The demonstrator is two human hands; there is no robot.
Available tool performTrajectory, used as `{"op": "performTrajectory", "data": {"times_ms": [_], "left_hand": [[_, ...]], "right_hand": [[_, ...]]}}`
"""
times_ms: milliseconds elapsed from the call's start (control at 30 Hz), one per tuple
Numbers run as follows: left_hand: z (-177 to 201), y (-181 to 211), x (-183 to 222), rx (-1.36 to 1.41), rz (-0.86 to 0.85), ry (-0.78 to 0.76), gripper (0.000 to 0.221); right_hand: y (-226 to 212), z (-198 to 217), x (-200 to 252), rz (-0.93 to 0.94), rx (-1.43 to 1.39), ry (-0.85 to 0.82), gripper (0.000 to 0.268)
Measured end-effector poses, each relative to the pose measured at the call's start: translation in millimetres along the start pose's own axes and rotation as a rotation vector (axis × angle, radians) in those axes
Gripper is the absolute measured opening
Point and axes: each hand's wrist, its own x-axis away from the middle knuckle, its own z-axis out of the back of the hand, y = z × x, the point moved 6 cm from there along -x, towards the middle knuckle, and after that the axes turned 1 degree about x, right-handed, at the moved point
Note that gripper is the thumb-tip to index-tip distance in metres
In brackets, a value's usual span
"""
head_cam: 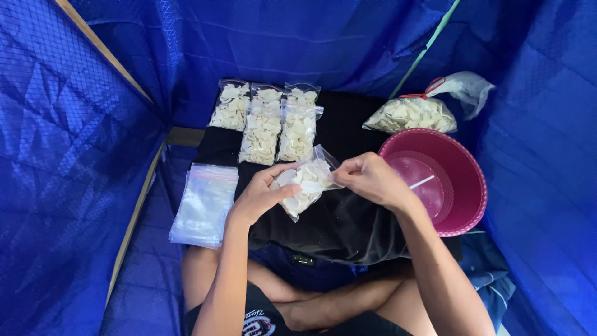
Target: Scooping chips from a bowl into small plastic bags and sealing them.
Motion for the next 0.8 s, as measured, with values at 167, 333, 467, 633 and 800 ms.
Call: {"op": "performTrajectory", "data": {"times_ms": [167, 333, 467, 633, 800], "left_hand": [[-3.9, -9.7, -0.7, -0.018, 0.034, -0.056, 0.055], [-8.4, -8.4, 1.4, -0.07, 0.037, -0.089, 0.055], [-10.4, -3.1, 6.6, -0.045, 0.052, -0.078, 0.058], [-8.2, 1.2, 7.3, 0.01, 0.038, -0.056, 0.072], [-8.3, 4.2, 8.0, -0.048, 0.077, -0.045, 0.058]], "right_hand": [[-23.4, -0.9, 2.1, 0.139, 0.065, 0.0, 0.013], [-51.0, -6.8, 13.6, 0.316, 0.045, -0.053, 0.032], [-37.6, -16.0, 9.9, 0.247, 0.095, -0.14, 0.026], [-19.9, -18.2, -1.2, 0.207, 0.096, -0.101, 0.014], [-24.4, -15.8, 3.4, 0.221, 0.043, -0.123, 0.043]]}}
